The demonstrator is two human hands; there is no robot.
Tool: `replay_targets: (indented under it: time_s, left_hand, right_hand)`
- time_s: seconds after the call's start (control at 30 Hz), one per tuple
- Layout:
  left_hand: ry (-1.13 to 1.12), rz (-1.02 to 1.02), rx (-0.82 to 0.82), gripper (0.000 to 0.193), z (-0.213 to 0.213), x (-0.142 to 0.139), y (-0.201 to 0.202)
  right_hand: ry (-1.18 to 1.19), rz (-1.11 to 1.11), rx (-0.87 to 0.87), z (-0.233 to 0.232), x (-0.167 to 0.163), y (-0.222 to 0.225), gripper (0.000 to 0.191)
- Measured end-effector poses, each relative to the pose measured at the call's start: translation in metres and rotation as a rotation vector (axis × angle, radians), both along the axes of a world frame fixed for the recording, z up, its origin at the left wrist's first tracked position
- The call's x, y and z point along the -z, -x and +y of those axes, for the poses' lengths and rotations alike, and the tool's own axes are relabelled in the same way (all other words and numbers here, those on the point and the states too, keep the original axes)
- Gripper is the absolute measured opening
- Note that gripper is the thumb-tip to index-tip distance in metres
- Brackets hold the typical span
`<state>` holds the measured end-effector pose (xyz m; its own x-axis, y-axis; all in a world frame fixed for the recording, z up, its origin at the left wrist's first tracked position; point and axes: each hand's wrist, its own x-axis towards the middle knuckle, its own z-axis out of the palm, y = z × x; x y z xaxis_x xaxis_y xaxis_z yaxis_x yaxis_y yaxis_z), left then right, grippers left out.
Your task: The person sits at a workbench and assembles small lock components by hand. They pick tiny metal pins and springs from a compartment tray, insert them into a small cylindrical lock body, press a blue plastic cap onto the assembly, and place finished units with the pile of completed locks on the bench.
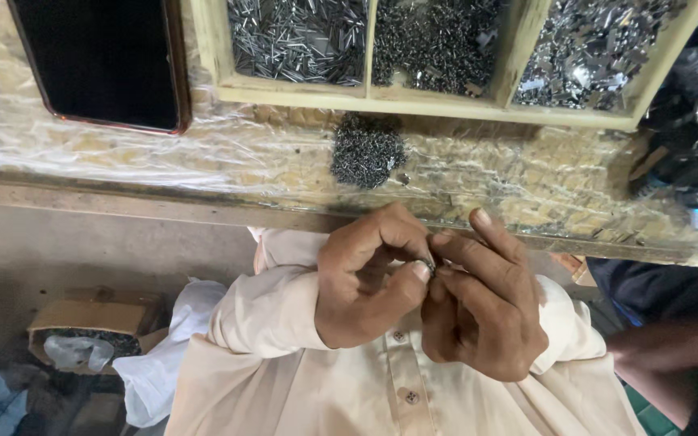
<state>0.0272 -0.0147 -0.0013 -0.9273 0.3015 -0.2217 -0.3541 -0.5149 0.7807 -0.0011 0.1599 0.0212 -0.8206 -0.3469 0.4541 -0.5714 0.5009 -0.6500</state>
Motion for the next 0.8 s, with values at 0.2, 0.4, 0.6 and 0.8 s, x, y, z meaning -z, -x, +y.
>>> replay_targets:
  time_s: [0.2, 0.4, 0.6, 0.8]
  left_hand:
    - [0.091, 0.039, -0.025, 0.008, 0.001, -0.002, 0.005]
    - [0.121, 0.029, 0.009, 0.006, 0.006, -0.002, -0.002]
    - [0.154, 0.090, -0.002, 0.010, 0.010, -0.003, 0.001]
    - [0.185, 0.183, 0.079, 0.011, 0.006, -0.005, 0.016]
  right_hand:
    - [-0.001, -0.051, -0.150, 0.021, 0.010, -0.004, 0.014]
    - [0.061, -0.153, -0.102, 0.021, 0.011, -0.008, 0.013]
    - [-0.102, -0.443, -0.203, 0.035, -0.002, -0.001, 0.021]
    - [-0.062, -0.327, -0.479, 0.063, -0.004, 0.013, 0.032]
